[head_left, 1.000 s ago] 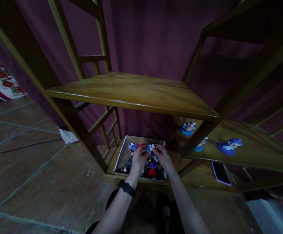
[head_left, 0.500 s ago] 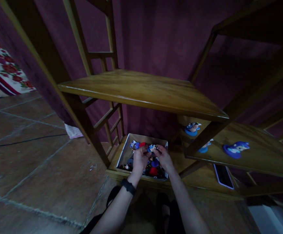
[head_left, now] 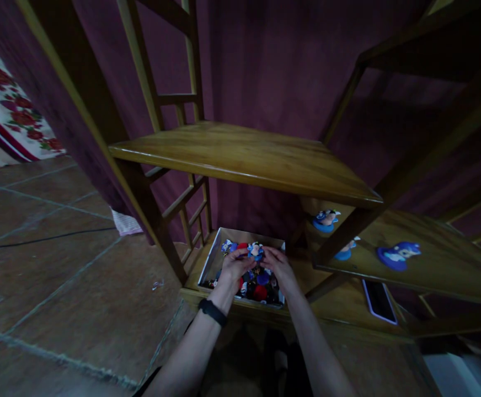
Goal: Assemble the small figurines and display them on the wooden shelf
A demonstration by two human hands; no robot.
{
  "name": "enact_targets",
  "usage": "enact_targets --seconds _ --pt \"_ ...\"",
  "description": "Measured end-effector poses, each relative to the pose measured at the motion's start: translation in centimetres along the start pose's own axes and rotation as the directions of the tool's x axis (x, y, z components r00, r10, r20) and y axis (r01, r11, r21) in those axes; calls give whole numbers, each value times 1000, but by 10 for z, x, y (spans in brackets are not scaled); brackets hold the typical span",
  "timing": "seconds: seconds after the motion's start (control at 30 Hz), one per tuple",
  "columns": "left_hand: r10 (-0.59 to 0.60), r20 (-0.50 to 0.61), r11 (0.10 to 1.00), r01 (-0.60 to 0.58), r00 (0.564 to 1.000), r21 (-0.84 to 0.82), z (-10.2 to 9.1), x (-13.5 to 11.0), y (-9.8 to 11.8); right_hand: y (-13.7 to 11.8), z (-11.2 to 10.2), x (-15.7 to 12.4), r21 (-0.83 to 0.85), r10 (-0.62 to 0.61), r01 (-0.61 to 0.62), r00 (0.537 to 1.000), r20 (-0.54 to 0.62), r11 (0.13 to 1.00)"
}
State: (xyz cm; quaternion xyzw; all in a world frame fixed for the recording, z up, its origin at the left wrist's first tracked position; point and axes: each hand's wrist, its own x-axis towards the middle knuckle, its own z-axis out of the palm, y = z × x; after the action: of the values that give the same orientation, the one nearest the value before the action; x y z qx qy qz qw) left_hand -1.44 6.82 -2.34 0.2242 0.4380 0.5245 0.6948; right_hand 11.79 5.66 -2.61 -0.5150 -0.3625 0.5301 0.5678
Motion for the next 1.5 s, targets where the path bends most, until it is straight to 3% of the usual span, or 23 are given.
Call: enact_targets --seconds 0.2,0.57,0.97,1.2,1.5 --pt "-26 11 999 26 1000 -32 3 -5 5 1 1 0 -16 -45 45 999 -14 999" --pt "-24 -12 1000 24 1000 -12 4 -5 5 3 2 2 51 -15 14 1000 10 999" --pt "-1 -48 1000 1 999 -19 1 0 -4 22 5 3 -63 -71 67 996 -54 996" --pt "-29 -51 999 27 998 -33 -1 1 -5 19 7 1 -73 -67 61 995 -79 995" --pt "-116 19 993 116 993 -33 2 -4 9 11 7 -4 -9 -20 20 997 -78 1000"
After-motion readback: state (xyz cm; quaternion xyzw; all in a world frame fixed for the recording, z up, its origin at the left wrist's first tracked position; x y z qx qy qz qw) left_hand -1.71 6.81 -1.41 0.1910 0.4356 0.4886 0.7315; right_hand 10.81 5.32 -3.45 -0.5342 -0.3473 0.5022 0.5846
